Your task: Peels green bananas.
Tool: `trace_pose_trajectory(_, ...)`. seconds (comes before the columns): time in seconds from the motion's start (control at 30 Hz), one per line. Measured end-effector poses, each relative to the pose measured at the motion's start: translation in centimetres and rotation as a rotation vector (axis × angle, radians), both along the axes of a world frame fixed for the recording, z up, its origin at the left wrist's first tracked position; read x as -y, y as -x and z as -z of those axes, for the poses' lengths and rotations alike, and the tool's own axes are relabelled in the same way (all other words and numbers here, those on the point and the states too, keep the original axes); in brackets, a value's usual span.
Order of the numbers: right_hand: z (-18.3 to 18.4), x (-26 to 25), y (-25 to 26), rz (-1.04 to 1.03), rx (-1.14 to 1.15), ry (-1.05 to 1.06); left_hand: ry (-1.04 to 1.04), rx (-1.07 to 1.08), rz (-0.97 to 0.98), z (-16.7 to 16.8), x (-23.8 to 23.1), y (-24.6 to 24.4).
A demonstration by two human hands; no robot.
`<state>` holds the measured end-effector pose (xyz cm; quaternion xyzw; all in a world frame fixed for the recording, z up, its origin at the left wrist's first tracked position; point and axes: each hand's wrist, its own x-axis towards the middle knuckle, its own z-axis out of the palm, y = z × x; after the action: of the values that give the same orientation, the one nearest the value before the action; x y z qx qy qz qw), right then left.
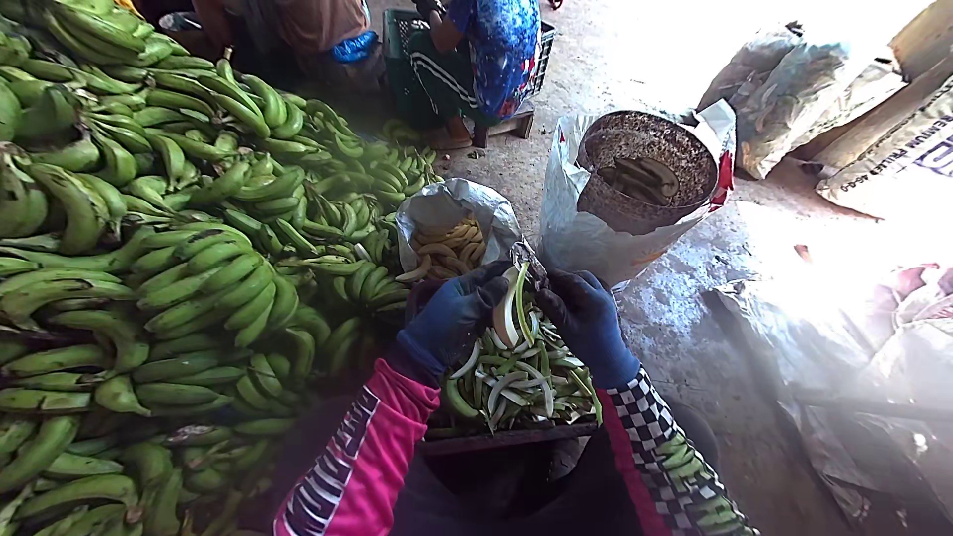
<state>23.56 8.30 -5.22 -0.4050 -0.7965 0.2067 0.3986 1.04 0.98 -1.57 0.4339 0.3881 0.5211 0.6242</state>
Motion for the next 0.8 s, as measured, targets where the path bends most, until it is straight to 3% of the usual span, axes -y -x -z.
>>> trace_pose_trajectory(0.13, 0.5, -1.3, -0.8, 0.093, 0.036, 0.131, -0.048, -0.088, -0.018, -0.6, 0.1, 0.1)
trace_pose_trajectory(0.27, 0.3, -1.0, -0.9, 0.1, -0.078, 0.132, -0.013, -0.196, -0.198, -0.4, -0.3, 0.5)
trace_pose_trajectory(0.4, -0.1, -0.1, -0.1, 0.121, -0.02, 0.107, 0.065, -0.149, -0.338, 0.5, -1.0, 0.3)
trace_pose_trajectory(0.6, 0.0, 1.6, 1.8, -0.085, -0.051, -0.031, 0.092, -0.032, -0.389, 0.6, -0.7, -0.9)
trace_pose_trajectory(0.8, 1.3, 2.8, 3.0, -0.088, 0.096, -0.232, 0.084, -0.089, -0.466, 1.0, -0.9, -1.3)
